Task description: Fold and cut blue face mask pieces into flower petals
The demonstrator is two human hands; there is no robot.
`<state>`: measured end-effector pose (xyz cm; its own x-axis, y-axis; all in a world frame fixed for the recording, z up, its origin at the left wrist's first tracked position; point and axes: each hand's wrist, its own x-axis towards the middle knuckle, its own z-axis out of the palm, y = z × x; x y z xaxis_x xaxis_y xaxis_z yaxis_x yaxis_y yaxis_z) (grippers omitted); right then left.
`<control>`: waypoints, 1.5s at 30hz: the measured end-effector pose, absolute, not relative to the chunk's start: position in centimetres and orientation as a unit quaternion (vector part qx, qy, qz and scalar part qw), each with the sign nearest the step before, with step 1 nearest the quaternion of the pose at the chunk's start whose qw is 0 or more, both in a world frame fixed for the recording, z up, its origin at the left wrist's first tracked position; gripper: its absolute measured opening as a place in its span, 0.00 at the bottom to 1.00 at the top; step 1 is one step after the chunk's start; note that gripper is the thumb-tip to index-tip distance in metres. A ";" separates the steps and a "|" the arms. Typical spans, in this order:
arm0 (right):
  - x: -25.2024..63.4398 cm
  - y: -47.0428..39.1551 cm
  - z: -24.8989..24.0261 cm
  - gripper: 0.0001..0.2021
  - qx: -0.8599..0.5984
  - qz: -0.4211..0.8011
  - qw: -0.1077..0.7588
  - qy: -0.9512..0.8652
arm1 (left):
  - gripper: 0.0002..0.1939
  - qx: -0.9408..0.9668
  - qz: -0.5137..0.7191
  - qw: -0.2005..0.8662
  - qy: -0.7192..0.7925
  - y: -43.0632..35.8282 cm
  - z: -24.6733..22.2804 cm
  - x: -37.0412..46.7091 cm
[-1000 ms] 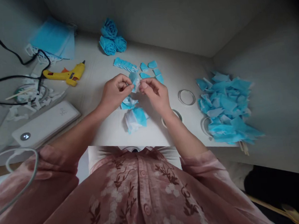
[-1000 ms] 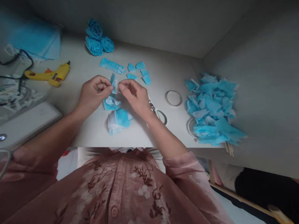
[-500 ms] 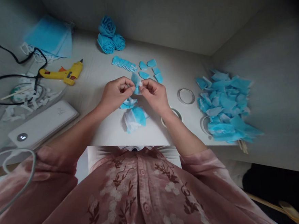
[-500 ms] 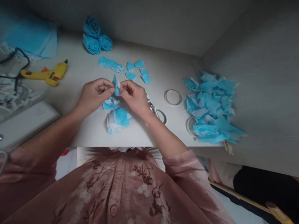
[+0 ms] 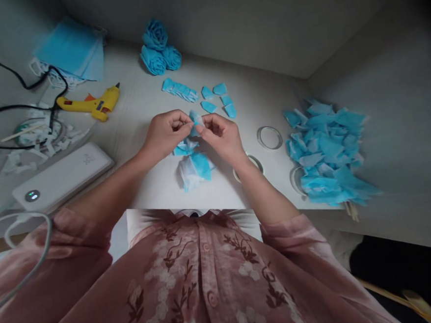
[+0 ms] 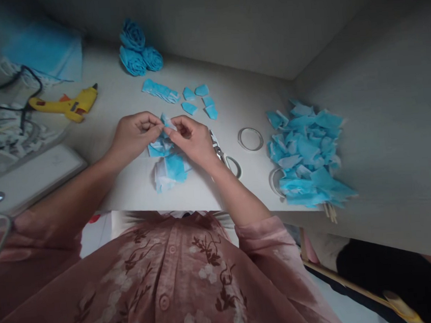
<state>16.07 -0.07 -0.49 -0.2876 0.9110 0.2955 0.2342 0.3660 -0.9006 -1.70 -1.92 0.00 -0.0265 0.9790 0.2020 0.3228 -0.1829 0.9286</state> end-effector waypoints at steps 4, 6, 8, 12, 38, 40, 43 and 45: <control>16.1 0.0 -0.9 0.18 -0.403 0.382 0.440 -0.706 | 0.05 0.616 0.464 0.337 0.541 -2.0 0.1 -1.7; 16.1 0.0 -1.0 0.18 -0.402 0.380 0.438 -0.709 | 0.05 0.624 0.457 0.329 0.541 -2.0 0.2 -1.8; 16.1 0.0 -0.9 0.17 -0.404 0.374 0.435 -0.712 | 0.04 0.632 0.452 0.320 0.542 -2.0 0.3 -1.9; 16.1 0.1 -0.8 0.16 -0.409 0.369 0.428 -0.717 | 0.03 0.644 0.446 0.303 0.543 -2.1 0.5 -1.9; 16.6 1.2 -0.9 0.25 -0.362 0.506 0.432 -0.653 | 0.12 0.492 0.561 0.427 0.511 -1.0 0.3 -2.4; 16.6 1.3 -1.0 0.26 -0.362 0.502 0.432 -0.655 | 0.15 0.509 0.556 0.407 0.516 -0.8 0.2 -2.4; 16.7 1.4 -1.2 0.26 -0.364 0.497 0.440 -0.653 | 0.19 0.521 0.556 0.389 0.518 -1.0 0.4 -2.3; 16.7 1.5 -1.2 0.27 -0.364 0.495 0.449 -0.649 | 0.20 0.510 0.582 0.386 0.502 -1.3 0.6 -2.2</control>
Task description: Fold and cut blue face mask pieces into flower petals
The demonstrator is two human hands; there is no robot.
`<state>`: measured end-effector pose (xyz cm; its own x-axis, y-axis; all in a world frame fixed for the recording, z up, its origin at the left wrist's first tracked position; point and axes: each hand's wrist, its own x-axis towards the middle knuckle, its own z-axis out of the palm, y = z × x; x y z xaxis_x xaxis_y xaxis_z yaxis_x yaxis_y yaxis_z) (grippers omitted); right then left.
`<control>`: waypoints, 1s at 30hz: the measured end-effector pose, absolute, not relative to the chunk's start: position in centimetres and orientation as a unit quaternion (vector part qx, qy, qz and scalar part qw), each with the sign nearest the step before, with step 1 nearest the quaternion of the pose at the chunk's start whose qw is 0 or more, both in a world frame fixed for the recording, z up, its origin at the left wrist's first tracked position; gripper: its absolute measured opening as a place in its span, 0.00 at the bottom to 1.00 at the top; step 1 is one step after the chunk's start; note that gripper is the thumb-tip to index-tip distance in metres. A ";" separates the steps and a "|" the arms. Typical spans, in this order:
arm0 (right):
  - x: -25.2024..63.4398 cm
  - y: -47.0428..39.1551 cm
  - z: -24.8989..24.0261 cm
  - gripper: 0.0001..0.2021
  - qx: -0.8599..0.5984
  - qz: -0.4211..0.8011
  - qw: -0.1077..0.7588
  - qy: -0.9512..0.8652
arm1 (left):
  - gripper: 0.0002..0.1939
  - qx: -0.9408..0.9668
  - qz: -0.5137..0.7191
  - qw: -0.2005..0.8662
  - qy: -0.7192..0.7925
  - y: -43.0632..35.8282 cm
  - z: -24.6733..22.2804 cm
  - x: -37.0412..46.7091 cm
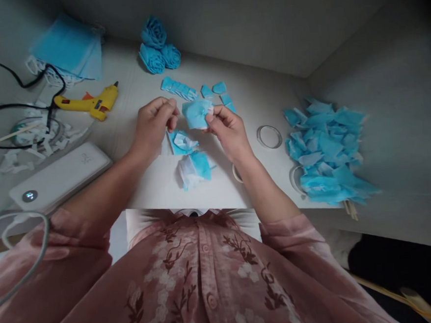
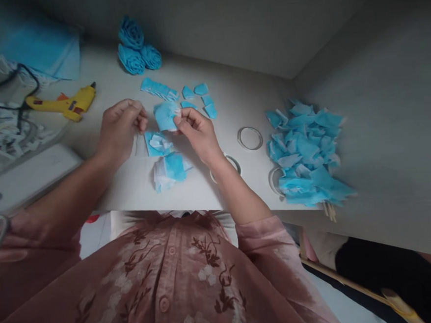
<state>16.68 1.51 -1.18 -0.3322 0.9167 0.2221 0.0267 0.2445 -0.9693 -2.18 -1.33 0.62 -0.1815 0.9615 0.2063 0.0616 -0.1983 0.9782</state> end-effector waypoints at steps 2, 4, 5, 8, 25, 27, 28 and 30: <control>16.7 1.6 -1.2 0.26 -0.361 0.496 0.461 -0.641 | 0.21 0.518 0.610 0.366 0.475 -1.7 0.8 -2.1; 16.7 1.5 -1.3 0.26 -0.361 0.492 0.469 -0.639 | 0.21 0.551 0.614 0.337 0.453 -1.9 0.7 -1.9; 16.6 1.5 -1.3 0.25 -0.362 0.486 0.471 -0.641 | 0.20 0.568 0.613 0.321 0.446 -2.0 0.7 -1.9; 16.5 1.2 -1.5 0.23 -0.367 0.459 0.473 -0.656 | 0.15 0.605 0.589 0.286 0.453 -2.2 0.4 -1.7; 16.0 0.1 -0.7 0.22 -0.394 0.366 0.452 -0.711 | 0.02 0.632 0.489 0.288 0.528 -1.7 -0.2 -2.0; 16.1 0.2 -0.6 0.22 -0.394 0.362 0.452 -0.714 | 0.03 0.633 0.482 0.294 0.530 -1.7 0.0 -2.1; 16.2 0.3 -0.5 0.22 -0.393 0.360 0.452 -0.715 | 0.03 0.633 0.477 0.299 0.531 -1.7 0.1 -2.2; 16.3 0.4 -0.5 0.21 -0.392 0.358 0.454 -0.716 | 0.03 0.630 0.471 0.312 0.534 -1.7 0.5 -2.3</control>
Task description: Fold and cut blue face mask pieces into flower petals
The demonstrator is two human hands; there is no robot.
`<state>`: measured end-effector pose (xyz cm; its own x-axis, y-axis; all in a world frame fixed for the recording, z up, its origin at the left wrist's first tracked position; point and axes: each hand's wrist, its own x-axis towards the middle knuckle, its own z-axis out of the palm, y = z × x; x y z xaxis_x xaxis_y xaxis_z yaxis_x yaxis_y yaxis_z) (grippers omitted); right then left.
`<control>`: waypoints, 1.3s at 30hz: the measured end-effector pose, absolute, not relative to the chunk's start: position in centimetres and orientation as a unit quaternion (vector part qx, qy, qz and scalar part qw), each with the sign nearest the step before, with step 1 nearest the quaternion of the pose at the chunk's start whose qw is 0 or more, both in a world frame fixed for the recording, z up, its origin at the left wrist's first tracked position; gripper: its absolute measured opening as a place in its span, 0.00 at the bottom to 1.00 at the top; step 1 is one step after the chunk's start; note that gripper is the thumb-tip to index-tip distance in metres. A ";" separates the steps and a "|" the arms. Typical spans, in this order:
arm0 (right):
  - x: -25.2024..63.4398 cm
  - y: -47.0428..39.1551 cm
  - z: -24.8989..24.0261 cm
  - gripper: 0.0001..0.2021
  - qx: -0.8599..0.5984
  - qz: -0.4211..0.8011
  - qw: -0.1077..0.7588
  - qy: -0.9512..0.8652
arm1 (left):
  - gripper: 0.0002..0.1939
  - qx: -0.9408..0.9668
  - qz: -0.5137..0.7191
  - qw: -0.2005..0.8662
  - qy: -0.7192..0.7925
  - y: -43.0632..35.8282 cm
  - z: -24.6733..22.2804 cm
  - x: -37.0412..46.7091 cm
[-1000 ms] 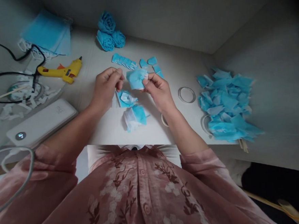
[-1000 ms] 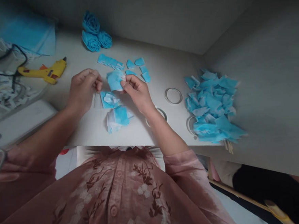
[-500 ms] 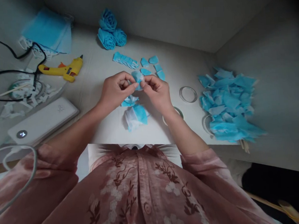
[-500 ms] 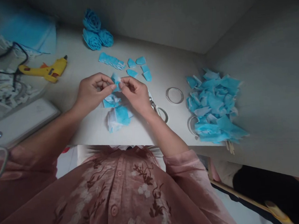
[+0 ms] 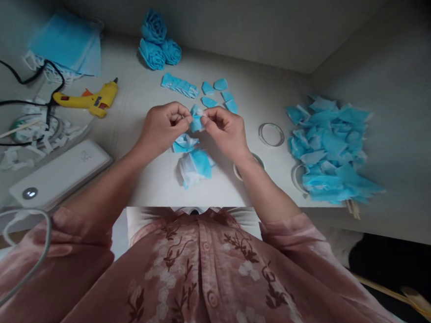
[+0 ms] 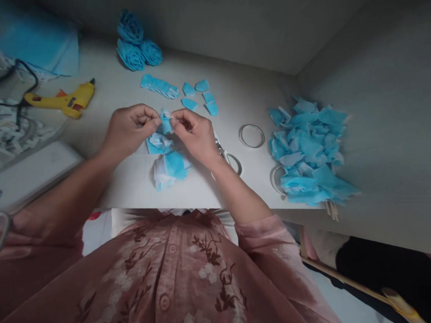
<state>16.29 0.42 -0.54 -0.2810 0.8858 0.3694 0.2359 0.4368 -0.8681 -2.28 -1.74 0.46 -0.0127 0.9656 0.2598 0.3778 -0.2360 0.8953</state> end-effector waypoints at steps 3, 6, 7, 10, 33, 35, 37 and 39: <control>16.5 0.7 -0.6 0.19 -0.386 0.362 0.457 -0.715 | 0.03 0.610 0.459 0.346 0.545 -1.8 1.0 -2.4; 16.6 0.9 -0.7 0.19 -0.388 0.370 0.449 -0.715 | 0.03 0.599 0.441 0.375 0.553 -1.8 1.5 -2.4; 16.6 1.0 -0.7 0.19 -0.389 0.373 0.444 -0.715 | 0.03 0.601 0.437 0.376 0.554 -1.8 1.6 -2.4; 16.7 1.2 -0.7 0.20 -0.386 0.393 0.434 -0.713 | 0.02 0.607 0.440 0.358 0.557 -1.9 1.6 -2.5; 16.4 0.7 -0.7 0.26 -0.402 0.407 0.407 -0.712 | 0.04 0.599 0.475 0.394 0.510 -1.7 0.6 -2.3; 16.7 0.9 -0.5 0.25 -0.392 0.405 0.394 -0.726 | 0.03 0.603 0.470 0.385 0.517 -1.7 0.6 -2.4; 17.1 1.1 -0.4 0.23 -0.385 0.399 0.388 -0.736 | 0.03 0.606 0.464 0.380 0.523 -1.6 0.7 -2.5; 17.4 1.3 -0.3 0.20 -0.383 0.396 0.385 -0.740 | 0.02 0.608 0.456 0.377 0.528 -1.5 0.7 -2.8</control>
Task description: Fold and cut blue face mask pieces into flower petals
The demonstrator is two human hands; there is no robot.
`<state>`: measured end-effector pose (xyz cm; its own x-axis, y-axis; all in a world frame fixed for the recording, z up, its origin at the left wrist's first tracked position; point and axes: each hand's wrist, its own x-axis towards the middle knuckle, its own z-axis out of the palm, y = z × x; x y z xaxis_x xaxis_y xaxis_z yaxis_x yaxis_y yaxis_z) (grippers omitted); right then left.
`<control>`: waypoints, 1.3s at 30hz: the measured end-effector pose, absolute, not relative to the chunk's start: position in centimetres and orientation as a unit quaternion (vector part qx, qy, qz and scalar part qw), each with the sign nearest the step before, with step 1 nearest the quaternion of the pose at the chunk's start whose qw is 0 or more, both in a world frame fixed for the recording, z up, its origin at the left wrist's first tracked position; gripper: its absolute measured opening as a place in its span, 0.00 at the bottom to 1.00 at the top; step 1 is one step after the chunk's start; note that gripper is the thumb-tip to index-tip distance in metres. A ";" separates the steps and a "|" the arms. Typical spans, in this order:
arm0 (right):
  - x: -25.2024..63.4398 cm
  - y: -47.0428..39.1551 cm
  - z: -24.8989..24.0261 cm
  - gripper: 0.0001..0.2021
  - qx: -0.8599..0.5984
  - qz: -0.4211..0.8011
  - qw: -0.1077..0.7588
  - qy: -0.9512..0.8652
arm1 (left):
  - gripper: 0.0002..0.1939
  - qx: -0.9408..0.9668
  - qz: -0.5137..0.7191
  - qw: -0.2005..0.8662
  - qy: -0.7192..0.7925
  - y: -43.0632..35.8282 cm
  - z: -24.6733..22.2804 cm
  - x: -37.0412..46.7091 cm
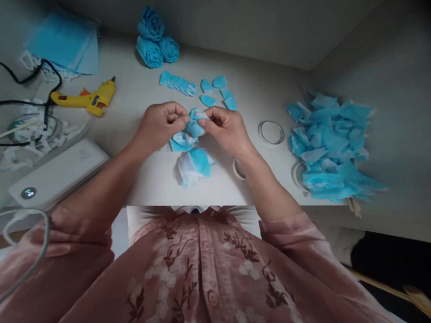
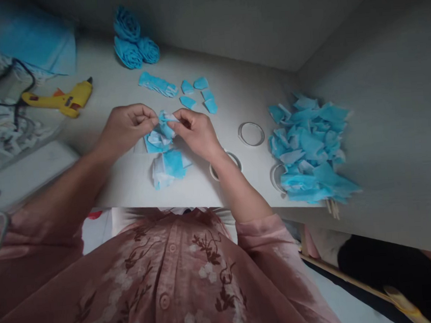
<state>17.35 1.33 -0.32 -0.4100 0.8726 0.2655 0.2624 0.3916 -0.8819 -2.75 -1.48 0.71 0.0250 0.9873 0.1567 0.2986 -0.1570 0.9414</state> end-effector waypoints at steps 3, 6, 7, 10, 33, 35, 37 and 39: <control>17.8 1.5 0.0 0.16 -0.385 0.409 0.372 -0.739 | 0.03 0.612 0.448 0.378 0.531 -1.3 0.6 -3.1; 18.1 1.6 0.4 0.13 -0.381 0.439 0.351 -0.734 | 0.04 0.616 0.444 0.387 0.523 -1.2 0.4 -3.3; 18.2 1.7 0.5 0.12 -0.376 0.451 0.346 -0.732 | 0.04 0.616 0.443 0.391 0.520 -1.1 0.4 -3.3; 18.3 1.7 0.7 0.13 -0.359 0.484 0.340 -0.722 | 0.04 0.610 0.447 0.406 0.512 -1.1 0.7 -3.3; 18.2 2.1 -0.1 0.12 -0.374 0.402 0.390 -0.739 | 0.15 0.605 0.478 0.404 0.492 -1.7 1.3 -3.1; 18.0 1.8 0.1 0.13 -0.368 0.406 0.385 -0.743 | 0.15 0.613 0.483 0.383 0.494 -1.8 1.2 -2.9; 17.7 1.5 0.2 0.15 -0.364 0.409 0.376 -0.748 | 0.14 0.623 0.486 0.358 0.498 -1.9 1.1 -2.8; 17.6 1.3 0.3 0.15 -0.363 0.408 0.369 -0.752 | 0.11 0.634 0.486 0.334 0.501 -1.8 0.9 -2.7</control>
<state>17.62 1.25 0.26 -0.4648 0.8469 0.2584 0.2455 0.4036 -0.8814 -2.71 -1.85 0.91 0.0260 0.9589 0.2826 0.3101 -0.2765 0.9096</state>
